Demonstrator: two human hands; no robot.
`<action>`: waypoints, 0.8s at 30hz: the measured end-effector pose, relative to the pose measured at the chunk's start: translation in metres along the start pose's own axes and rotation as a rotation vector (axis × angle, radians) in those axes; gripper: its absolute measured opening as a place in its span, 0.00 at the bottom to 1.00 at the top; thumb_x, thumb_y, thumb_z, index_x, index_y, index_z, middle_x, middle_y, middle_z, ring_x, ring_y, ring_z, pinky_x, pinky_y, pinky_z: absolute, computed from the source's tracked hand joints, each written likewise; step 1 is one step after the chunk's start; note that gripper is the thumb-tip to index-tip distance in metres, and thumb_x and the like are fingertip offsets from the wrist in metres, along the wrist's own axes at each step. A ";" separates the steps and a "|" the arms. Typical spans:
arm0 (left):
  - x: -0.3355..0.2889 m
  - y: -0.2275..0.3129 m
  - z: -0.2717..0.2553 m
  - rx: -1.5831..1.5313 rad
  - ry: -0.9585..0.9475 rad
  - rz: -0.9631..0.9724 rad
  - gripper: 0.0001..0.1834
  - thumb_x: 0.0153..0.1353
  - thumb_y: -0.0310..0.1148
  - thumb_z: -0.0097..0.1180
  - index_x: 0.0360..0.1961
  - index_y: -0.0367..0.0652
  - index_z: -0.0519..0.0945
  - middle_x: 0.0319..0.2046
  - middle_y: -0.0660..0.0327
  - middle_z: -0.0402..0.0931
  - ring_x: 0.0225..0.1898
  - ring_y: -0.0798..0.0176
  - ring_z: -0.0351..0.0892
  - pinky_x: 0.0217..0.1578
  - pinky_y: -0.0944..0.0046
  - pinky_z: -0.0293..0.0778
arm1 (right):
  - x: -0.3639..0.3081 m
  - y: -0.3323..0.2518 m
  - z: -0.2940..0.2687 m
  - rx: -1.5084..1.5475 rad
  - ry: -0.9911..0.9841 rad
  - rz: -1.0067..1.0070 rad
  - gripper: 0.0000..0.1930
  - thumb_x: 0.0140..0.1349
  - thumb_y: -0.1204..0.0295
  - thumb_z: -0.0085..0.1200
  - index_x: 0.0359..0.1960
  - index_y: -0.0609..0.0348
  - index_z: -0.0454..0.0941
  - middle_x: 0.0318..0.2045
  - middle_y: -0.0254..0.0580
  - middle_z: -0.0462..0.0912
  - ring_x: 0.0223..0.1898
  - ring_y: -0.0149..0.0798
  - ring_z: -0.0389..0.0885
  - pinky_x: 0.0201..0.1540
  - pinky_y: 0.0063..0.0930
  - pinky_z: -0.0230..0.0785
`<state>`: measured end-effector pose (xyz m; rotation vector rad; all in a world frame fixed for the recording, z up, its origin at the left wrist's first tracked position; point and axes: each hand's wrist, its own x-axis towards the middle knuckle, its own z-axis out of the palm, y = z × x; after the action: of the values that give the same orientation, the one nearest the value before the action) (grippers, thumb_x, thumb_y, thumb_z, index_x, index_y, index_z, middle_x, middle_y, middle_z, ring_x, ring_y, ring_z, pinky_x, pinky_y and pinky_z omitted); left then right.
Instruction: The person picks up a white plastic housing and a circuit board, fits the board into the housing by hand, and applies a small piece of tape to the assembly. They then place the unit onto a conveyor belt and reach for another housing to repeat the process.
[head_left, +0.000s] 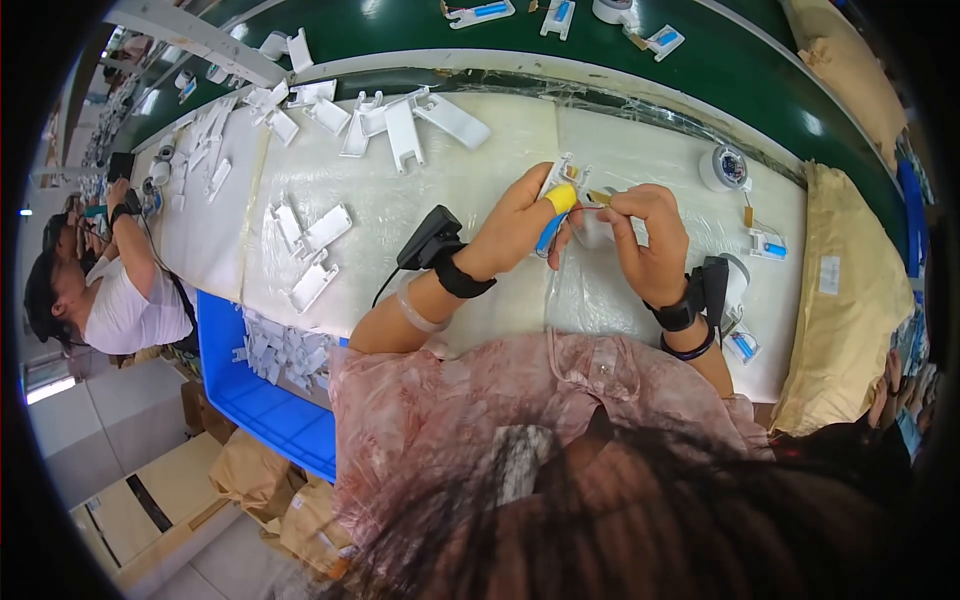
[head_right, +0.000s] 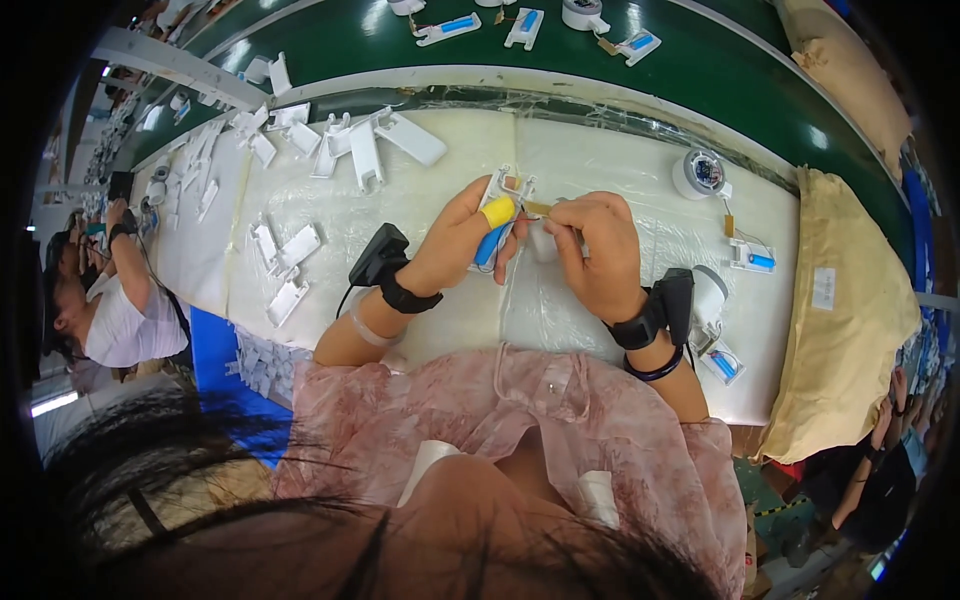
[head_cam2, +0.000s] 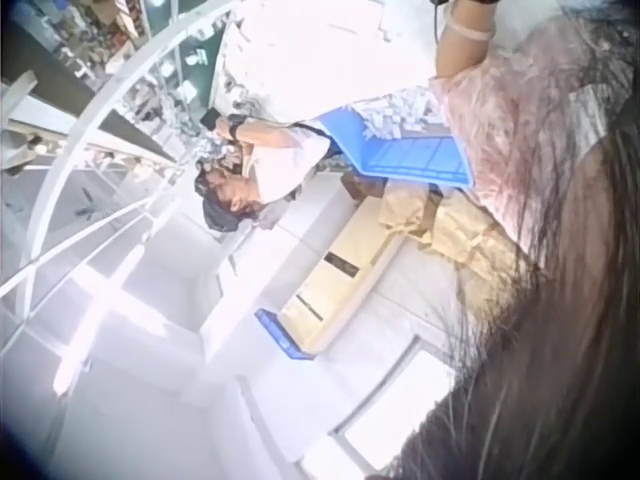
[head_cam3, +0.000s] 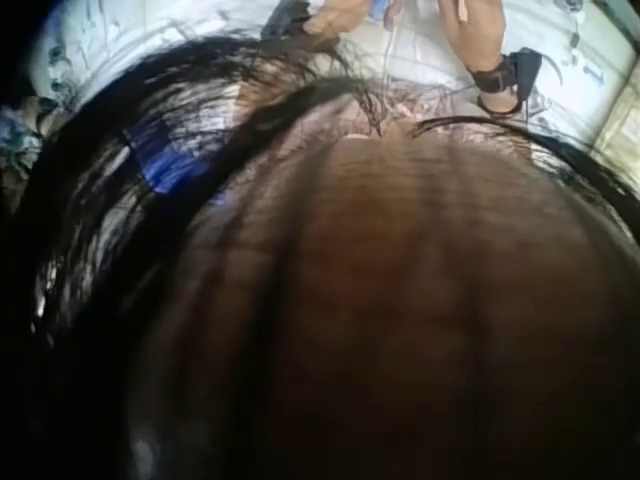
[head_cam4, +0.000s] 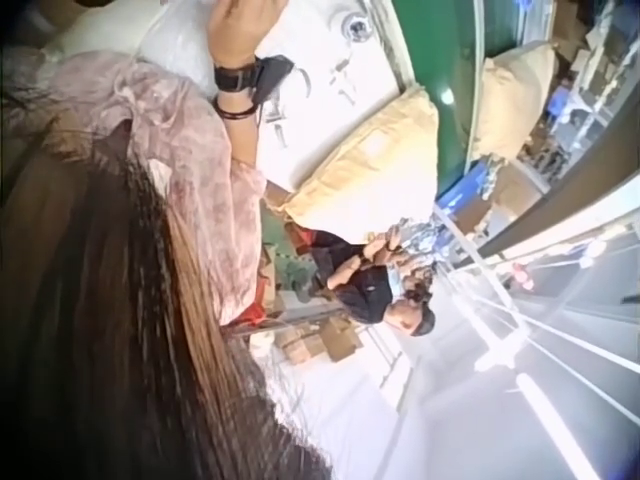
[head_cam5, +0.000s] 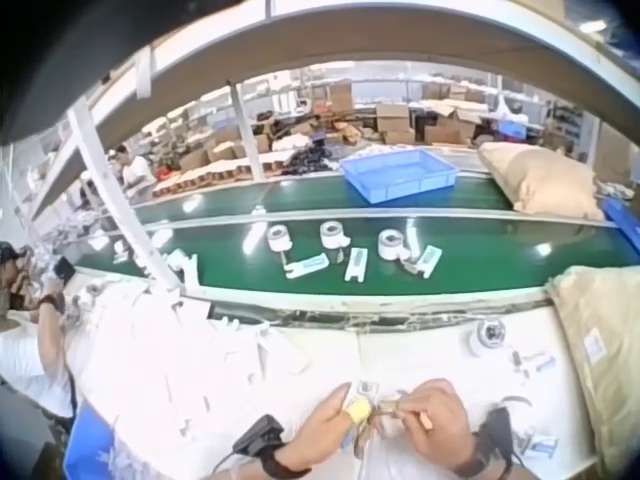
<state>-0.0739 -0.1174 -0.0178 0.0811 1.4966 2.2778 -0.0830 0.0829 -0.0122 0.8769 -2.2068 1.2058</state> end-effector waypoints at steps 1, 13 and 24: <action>-0.002 0.003 0.001 0.015 -0.028 0.013 0.15 0.71 0.32 0.40 0.54 0.38 0.70 0.35 0.56 0.76 0.24 0.69 0.76 0.22 0.65 0.77 | 0.000 -0.001 0.002 0.019 -0.006 -0.010 0.10 0.52 0.83 0.62 0.34 0.57 0.78 0.32 0.38 0.83 0.34 0.42 0.80 0.47 0.38 0.69; -0.012 -0.003 0.003 0.066 -0.048 0.123 0.22 0.64 0.23 0.36 0.59 0.39 0.68 0.27 0.59 0.75 0.22 0.69 0.74 0.23 0.69 0.73 | -0.005 -0.001 0.008 0.037 0.015 -0.064 0.11 0.49 0.83 0.63 0.35 0.56 0.82 0.34 0.39 0.82 0.39 0.45 0.78 0.50 0.40 0.69; -0.013 -0.005 0.005 0.128 -0.111 0.145 0.26 0.62 0.22 0.35 0.63 0.40 0.65 0.32 0.59 0.75 0.26 0.70 0.73 0.26 0.69 0.74 | -0.006 -0.002 0.011 0.056 0.022 -0.063 0.11 0.49 0.81 0.65 0.35 0.55 0.82 0.34 0.37 0.81 0.40 0.44 0.76 0.50 0.41 0.69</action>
<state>-0.0589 -0.1167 -0.0174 0.3584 1.6237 2.2437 -0.0786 0.0745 -0.0211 0.9443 -2.1211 1.2472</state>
